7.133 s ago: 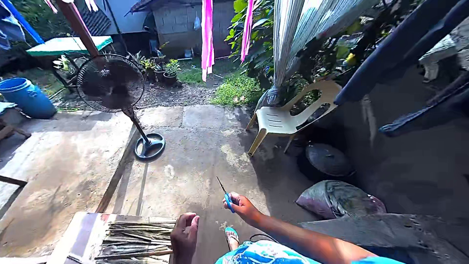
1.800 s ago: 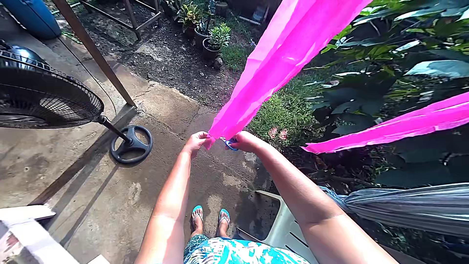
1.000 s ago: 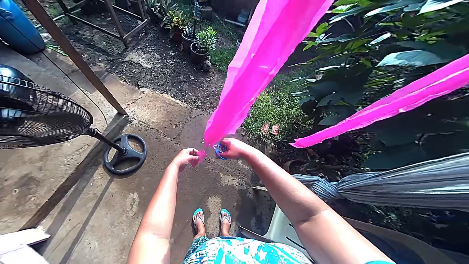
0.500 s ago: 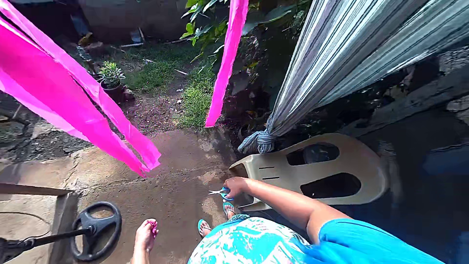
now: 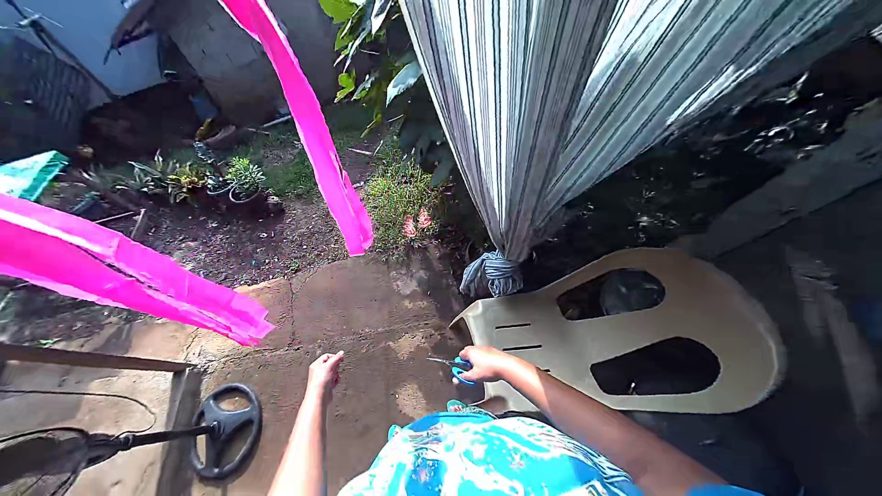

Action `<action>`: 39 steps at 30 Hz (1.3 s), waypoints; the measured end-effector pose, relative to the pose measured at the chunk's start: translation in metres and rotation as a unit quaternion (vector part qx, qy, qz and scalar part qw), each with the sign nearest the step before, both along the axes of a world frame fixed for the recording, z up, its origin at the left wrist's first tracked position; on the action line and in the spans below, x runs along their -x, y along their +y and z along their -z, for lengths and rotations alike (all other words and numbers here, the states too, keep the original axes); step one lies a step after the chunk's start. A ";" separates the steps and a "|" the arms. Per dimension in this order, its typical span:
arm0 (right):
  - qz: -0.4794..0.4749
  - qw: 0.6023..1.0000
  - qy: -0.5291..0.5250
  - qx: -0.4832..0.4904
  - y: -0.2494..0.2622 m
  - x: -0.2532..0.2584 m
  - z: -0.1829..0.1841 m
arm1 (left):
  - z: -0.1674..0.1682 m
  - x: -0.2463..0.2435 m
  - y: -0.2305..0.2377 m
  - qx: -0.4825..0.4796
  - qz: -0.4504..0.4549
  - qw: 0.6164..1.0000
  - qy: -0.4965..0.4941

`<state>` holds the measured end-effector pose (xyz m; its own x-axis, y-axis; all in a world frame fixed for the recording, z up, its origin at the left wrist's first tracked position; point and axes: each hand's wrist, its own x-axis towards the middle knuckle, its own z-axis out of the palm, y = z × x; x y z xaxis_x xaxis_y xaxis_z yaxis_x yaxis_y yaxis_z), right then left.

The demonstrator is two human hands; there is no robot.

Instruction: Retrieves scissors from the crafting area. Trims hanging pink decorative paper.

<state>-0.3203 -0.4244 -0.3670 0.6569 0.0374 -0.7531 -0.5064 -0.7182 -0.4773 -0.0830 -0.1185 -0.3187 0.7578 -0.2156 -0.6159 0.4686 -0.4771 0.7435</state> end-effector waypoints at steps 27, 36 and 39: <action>-0.183 0.982 -0.046 -0.028 -0.016 -0.019 0.013 | -0.022 0.133 0.034 0.005 -0.288 0.957 0.036; -0.272 0.962 -0.035 -0.006 0.046 -0.024 0.022 | 0.003 0.203 0.116 0.019 -0.387 0.921 0.031; -0.295 0.955 -0.028 -0.002 0.075 -0.017 0.019 | 0.007 0.236 0.150 0.027 -0.399 0.916 0.025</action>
<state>-0.3035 -0.3491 -0.3857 0.5597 0.4168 -0.7162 0.0125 -0.8684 -0.4957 -0.3190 0.0313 -0.3255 0.6583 0.3640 -0.6589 0.6862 0.0697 0.7241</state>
